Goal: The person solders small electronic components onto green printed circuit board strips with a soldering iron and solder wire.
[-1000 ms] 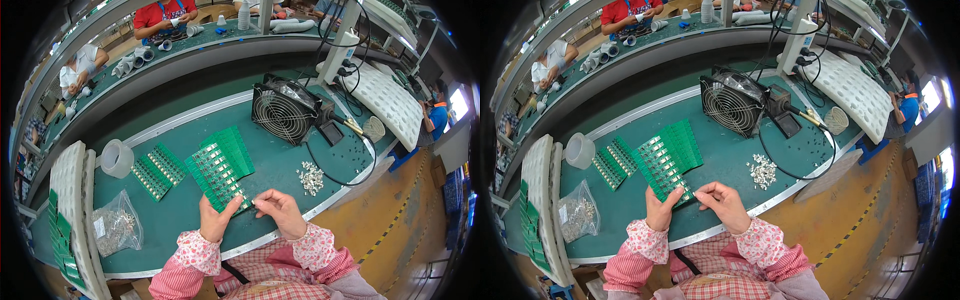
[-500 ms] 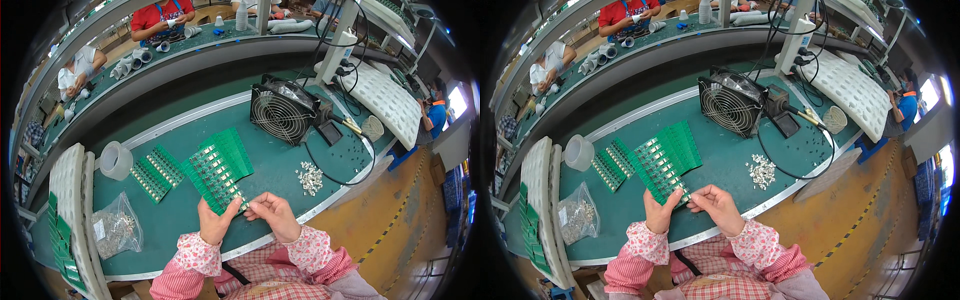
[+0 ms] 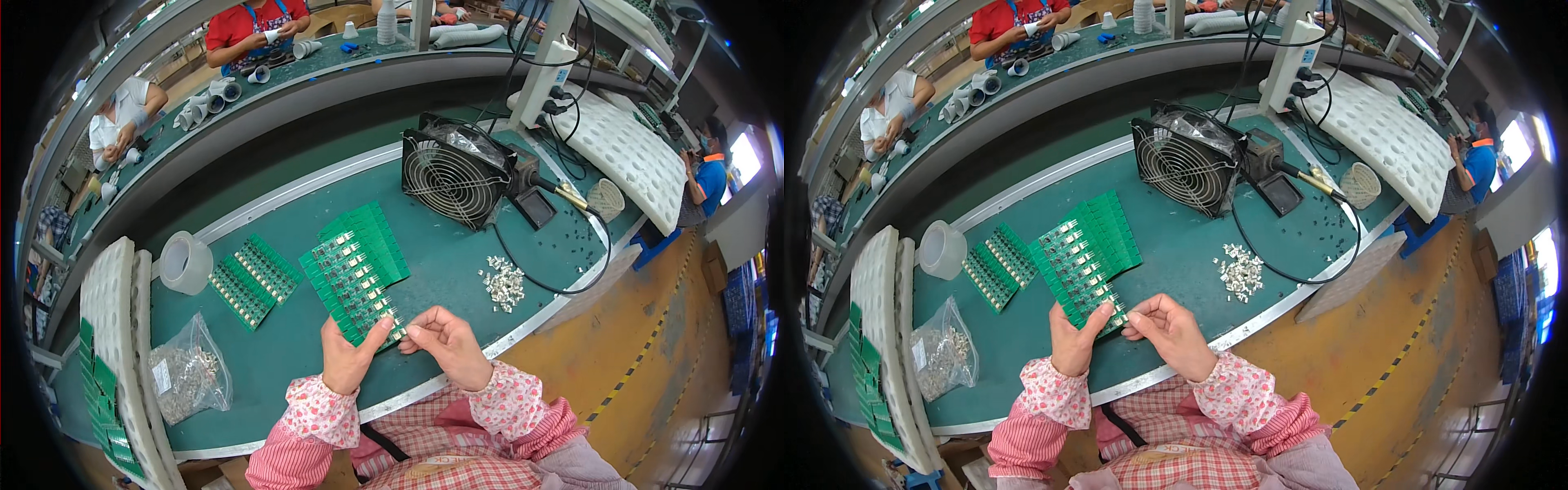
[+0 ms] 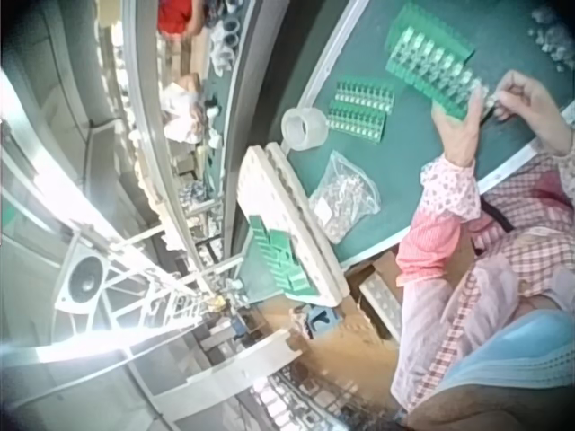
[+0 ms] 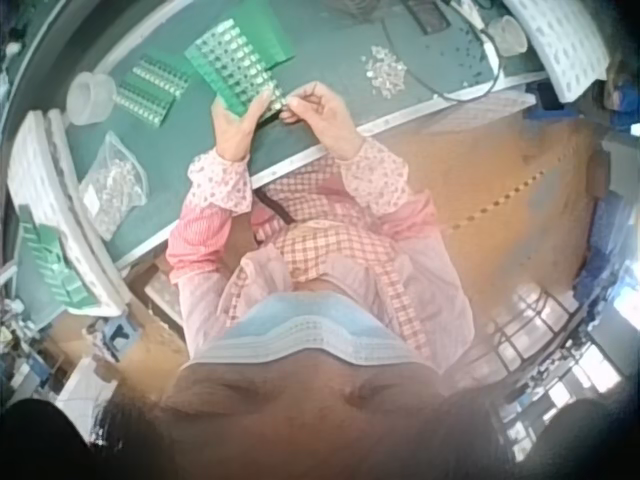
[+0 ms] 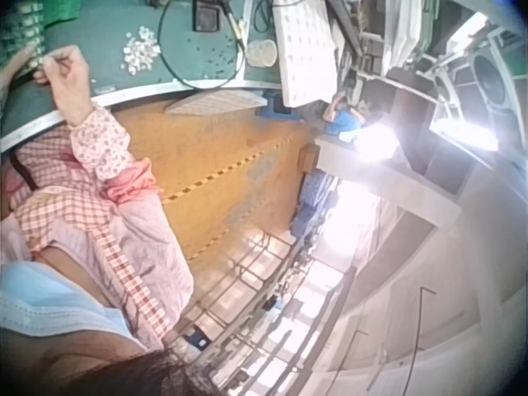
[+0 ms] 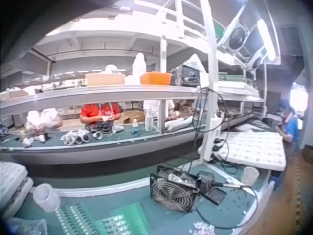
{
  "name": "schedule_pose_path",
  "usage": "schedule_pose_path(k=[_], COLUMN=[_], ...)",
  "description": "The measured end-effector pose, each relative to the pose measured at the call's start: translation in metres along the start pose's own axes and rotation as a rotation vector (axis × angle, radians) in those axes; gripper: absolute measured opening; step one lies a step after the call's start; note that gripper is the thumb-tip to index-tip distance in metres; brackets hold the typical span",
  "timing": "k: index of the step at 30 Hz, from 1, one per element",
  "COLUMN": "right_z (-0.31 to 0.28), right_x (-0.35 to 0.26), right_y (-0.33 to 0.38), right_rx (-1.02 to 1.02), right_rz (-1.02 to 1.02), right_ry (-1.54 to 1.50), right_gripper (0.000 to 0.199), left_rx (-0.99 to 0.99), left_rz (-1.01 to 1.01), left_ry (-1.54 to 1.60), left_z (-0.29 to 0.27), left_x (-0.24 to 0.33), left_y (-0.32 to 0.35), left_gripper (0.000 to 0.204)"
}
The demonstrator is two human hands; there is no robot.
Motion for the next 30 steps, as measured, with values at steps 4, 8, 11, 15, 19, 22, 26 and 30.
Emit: schedule_pose_path(k=[4, 8, 11, 15, 19, 22, 26, 30], right_z=[0.003, 0.002, 0.003, 0.004, 0.007, 0.012, 0.026, 0.022], right_x=[-0.002, -0.012, -0.008, -0.011, -0.013, -0.008, 0.005, -0.003], right_y=[0.003, 0.006, 0.003, 0.002, 0.0, 0.005, 0.011, 0.011], right_rx=[-0.038, 0.037, 0.052, 0.097, 0.121, 0.094, -0.004, 0.036], right_rz=[-0.013, -0.147, -0.173, -0.252, -0.256, -0.17, -0.041, -0.073], right_ry=[0.022, 0.13, 0.168, 0.177, 0.105, 0.001, -0.012, -0.039], right_gripper=[0.013, 0.012, 0.011, 0.014, 0.015, 0.017, 0.019, 0.016], left_rx=[0.0, 0.003, 0.012, -0.002, -0.026, 0.046, 0.063, -0.032], left_rz=[-0.02, -0.055, -0.087, -0.098, -0.098, -0.09, 0.067, 0.04], left_ry=[0.026, 0.072, 0.092, 0.118, 0.086, 0.171, 0.056, 0.029], left_z=[-0.001, 0.002, 0.002, 0.002, 0.003, 0.0, -0.003, -0.002], left_x=[-0.002, 0.001, -0.004, -0.002, -0.001, 0.002, 0.01, 0.007], left_y=[0.002, 0.005, 0.004, 0.002, 0.002, 0.002, 0.005, 0.006], left_gripper=[0.017, 0.015, 0.013, 0.01, 0.012, 0.01, 0.013, 0.016])
Point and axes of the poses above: each hand's wrist, its own y-axis away from the middle knuckle, its own z-axis out of the palm, x = y × z, the point moved 10 cm from there along -y, towards the middle knuckle, and after that the axes turned 14 degrees about x, right-handed, at the moved point
